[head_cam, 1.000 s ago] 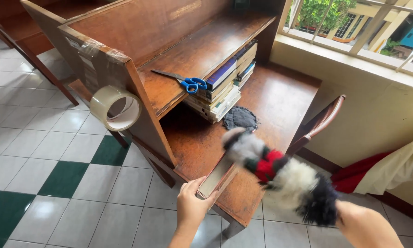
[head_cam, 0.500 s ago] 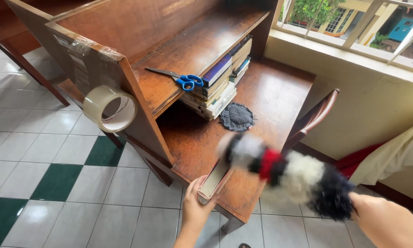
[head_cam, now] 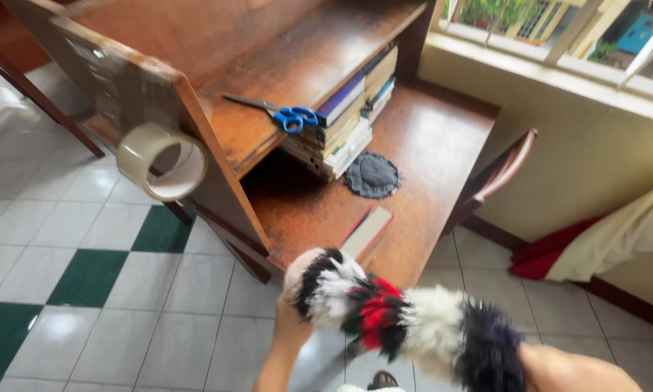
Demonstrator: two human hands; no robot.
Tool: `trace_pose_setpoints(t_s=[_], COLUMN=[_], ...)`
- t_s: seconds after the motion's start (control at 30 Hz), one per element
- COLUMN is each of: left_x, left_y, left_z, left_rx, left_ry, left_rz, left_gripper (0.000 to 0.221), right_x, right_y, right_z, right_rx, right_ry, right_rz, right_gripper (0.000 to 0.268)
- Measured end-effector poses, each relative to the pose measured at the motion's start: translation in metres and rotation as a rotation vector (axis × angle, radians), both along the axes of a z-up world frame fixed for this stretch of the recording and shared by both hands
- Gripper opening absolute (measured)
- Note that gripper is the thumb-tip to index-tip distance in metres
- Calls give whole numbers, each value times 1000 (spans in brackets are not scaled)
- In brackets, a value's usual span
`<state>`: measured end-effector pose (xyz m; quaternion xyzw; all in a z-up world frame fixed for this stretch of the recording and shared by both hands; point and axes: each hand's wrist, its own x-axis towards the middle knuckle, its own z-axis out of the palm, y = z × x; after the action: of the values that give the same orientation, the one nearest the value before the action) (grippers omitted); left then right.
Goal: The person applies clear tape to the spine of a book titled 'Managing Human Resources' using scissors to cut the tape. They smooth the tape along the spine, open the book to check the interior, and then dust the cover with a feather duster.
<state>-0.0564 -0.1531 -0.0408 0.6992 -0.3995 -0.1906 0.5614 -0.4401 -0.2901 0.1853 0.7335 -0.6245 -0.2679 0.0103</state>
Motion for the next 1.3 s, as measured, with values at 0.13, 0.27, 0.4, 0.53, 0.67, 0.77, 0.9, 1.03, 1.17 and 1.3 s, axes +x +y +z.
trace_pose_setpoints(t_s=[0.13,0.27,0.4,0.53,0.67,0.77,0.9,1.03,1.17,1.3], left_x=[0,2,4,7,9,15,20,23,29,24], left_y=[3,1,3,4,2,7,4,4,-2,5], left_z=[55,91,64,64,58,59,79,60,52,54], left_rx=[40,-189,195,175,200,210,274,263,226,179], left_ry=[-80,-210,-30,-13,18,64,164,146,81,116], left_rz=[-84,-175,-98,-116,-94,-112,-170,-142,-153,-146], left_gripper=[62,55,63,65,63,64,64,65,64,62], right_x=[-21,7,4,-12,-49,-15,-35,-30,-28,-36], right_y=[-6,14,-2,-69,-89,-45,-44,-28,-39,-23], right_z=[-15,3,18,-38,-300,-274,-253,-285,-278,-314], right_rx=[-17,122,25,-105,121,338,218,350,268,376], right_ry=[20,-336,-66,-205,-1028,-807,-1092,-1210,-900,-834], right_rz=[-4,545,91,-254,-258,-283,-459,-596,-397,-349], right_gripper=[21,45,25,59,16,10,25,29,30,18])
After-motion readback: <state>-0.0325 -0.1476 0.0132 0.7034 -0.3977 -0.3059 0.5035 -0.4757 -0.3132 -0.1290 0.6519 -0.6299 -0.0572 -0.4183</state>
